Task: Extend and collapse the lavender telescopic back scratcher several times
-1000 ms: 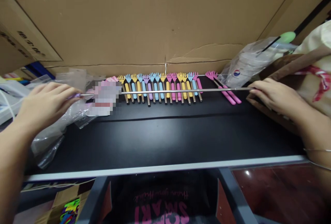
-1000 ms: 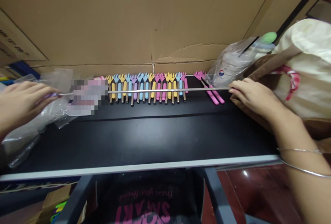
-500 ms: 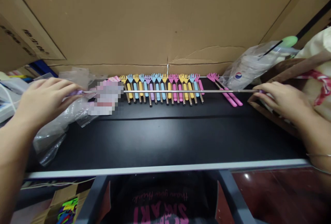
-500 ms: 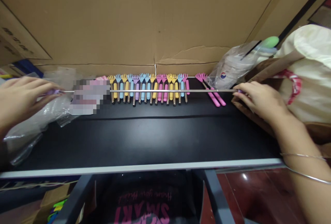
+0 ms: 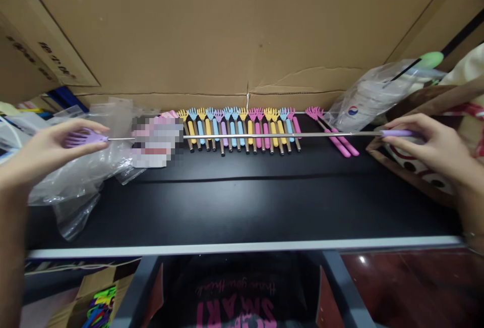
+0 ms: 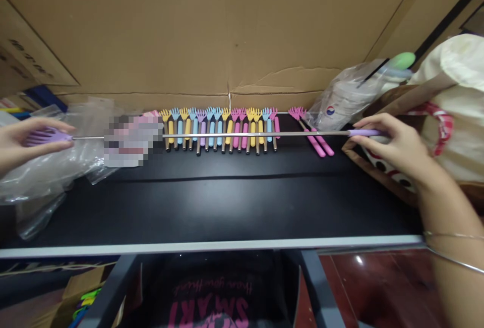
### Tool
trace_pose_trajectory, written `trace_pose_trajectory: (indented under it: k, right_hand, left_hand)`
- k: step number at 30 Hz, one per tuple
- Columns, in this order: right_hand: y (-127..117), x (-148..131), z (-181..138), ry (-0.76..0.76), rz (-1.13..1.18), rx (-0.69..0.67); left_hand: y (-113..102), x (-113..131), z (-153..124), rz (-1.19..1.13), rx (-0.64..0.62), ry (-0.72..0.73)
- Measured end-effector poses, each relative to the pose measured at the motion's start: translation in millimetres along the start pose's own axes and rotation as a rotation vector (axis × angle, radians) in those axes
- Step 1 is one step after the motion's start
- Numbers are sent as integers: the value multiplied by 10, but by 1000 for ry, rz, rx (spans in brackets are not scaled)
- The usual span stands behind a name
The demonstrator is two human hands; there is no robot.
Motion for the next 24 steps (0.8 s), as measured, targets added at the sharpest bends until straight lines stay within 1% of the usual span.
trace_pose_trajectory:
  k: [3,5,7,9,11,15,17,20,24]
  right_hand:
    - [50,19,-31,113,100,-63]
    - [63,5,-61,163,145,-71]
    - [39,-8,-84,192,165,-34]
    - [5,14,-97,218,182,13]
    - [6,59,-93,229,218,21]
    - [63,111,-36,166,399,4]
    - [45,147,-5,157,490,79]
    - [4,224,10,200,640,265]
    - [56,213,19,218,784,352]
  left_hand:
    - [-46,-180,9,-177,-6,-240]
    - [-79,-231,11,-364,49,-361]
    - [-104,-205,34,-523,106,-399]
    - [-84,-150,67,-641,106,-412]
    - [-37,-130,81,-746,101,-465]
    - [32,-153,67,-1026,243,-584]
    - [89,-164,50,-1115,298,-643]
    - [154,-187,29,-1151,329,-708]
    - [160,-312,5,-1172,411,-723]
Point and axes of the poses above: each hand's wrist, its own z-axis towards the middle knuckle, its own y-axis out of the palm, x = y × z, the point moved 9 cm from there along z, towards the middle knuckle, and after that the axes turned 10 degrees about z, right-handed, at the moved point
